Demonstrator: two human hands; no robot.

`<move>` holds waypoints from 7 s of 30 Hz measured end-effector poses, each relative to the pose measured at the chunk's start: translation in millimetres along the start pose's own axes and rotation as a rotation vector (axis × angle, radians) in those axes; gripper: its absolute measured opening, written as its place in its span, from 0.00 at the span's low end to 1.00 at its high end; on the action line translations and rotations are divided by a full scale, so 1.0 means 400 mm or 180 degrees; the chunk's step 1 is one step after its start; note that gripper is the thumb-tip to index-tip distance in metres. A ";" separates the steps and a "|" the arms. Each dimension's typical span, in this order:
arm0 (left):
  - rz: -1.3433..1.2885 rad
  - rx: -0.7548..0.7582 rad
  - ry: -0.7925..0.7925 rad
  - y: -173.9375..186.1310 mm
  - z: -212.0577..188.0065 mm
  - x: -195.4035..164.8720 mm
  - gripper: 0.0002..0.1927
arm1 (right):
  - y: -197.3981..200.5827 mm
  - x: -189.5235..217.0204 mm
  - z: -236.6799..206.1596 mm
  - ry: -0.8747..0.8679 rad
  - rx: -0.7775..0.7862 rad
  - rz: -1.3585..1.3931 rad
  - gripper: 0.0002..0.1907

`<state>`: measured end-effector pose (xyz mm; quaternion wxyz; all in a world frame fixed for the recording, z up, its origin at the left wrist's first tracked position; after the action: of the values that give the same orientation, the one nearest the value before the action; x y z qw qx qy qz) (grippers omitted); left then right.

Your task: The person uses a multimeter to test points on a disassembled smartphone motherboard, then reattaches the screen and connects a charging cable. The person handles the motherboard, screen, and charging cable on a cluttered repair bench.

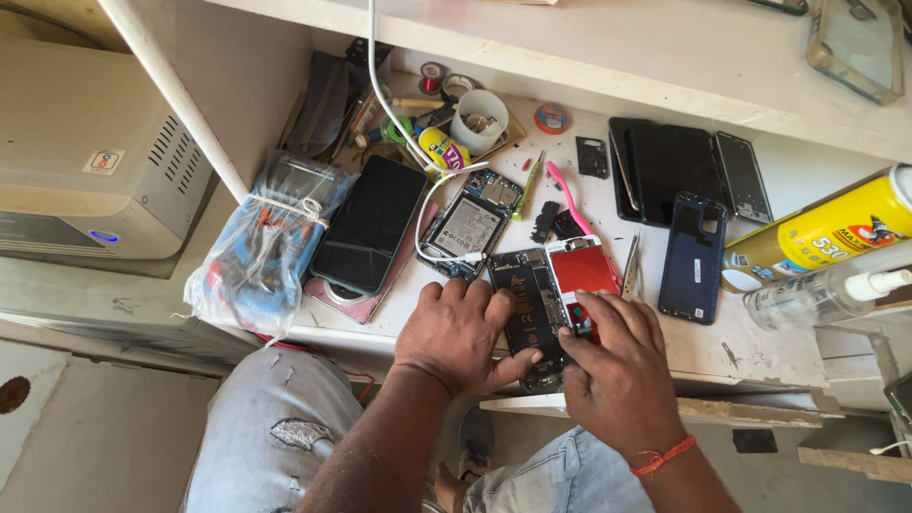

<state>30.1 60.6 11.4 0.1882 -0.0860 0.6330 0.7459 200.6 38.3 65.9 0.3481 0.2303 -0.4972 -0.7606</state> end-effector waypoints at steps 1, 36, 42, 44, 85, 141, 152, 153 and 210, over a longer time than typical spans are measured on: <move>-0.0032 -0.0067 -0.0029 0.003 0.000 -0.003 0.37 | 0.001 -0.001 0.005 -0.0019 0.0013 -0.0034 0.17; -0.0124 -0.0131 -0.0064 0.019 -0.002 0.006 0.37 | -0.024 0.000 -0.005 -0.0353 -0.0226 0.0303 0.16; -0.0128 -0.0129 -0.0068 0.019 0.001 0.000 0.38 | -0.023 0.013 -0.028 -0.0554 -0.0401 0.0295 0.18; -0.0115 -0.0093 -0.0061 0.016 0.002 -0.002 0.37 | -0.016 0.010 -0.016 -0.0468 -0.0337 0.0206 0.16; -0.0043 -0.0106 -0.0076 -0.003 0.008 -0.019 0.39 | -0.003 0.030 -0.065 -0.0466 -0.0823 0.0152 0.19; 0.0012 0.0001 -0.0028 -0.005 0.007 -0.015 0.39 | -0.008 -0.032 -0.078 -0.0734 -0.1092 0.0338 0.16; -0.0004 -0.0161 -0.0067 -0.005 0.005 -0.013 0.38 | -0.032 -0.052 -0.065 -0.0668 -0.1053 0.0542 0.11; -0.0009 -0.0154 -0.0066 -0.005 0.004 -0.012 0.38 | -0.033 -0.054 -0.066 -0.0675 -0.1085 0.0528 0.10; -0.0066 -0.0068 -0.0055 -0.004 0.004 -0.003 0.38 | 0.030 -0.025 -0.006 0.0194 -0.0473 -0.0007 0.15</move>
<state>32.1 62.3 10.5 0.2005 -0.0882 0.6224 0.7514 212.4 41.5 76.2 0.3783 0.2274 -0.4284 -0.7885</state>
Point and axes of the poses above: each hand's wrist, its own z-axis towards the middle knuckle, its own y-axis out of the back of the hand, x = y × z, the point moved 5 cm from there along z, towards the middle knuckle, and after that the axes turned 15 degrees about y, right-handed, at the moved point
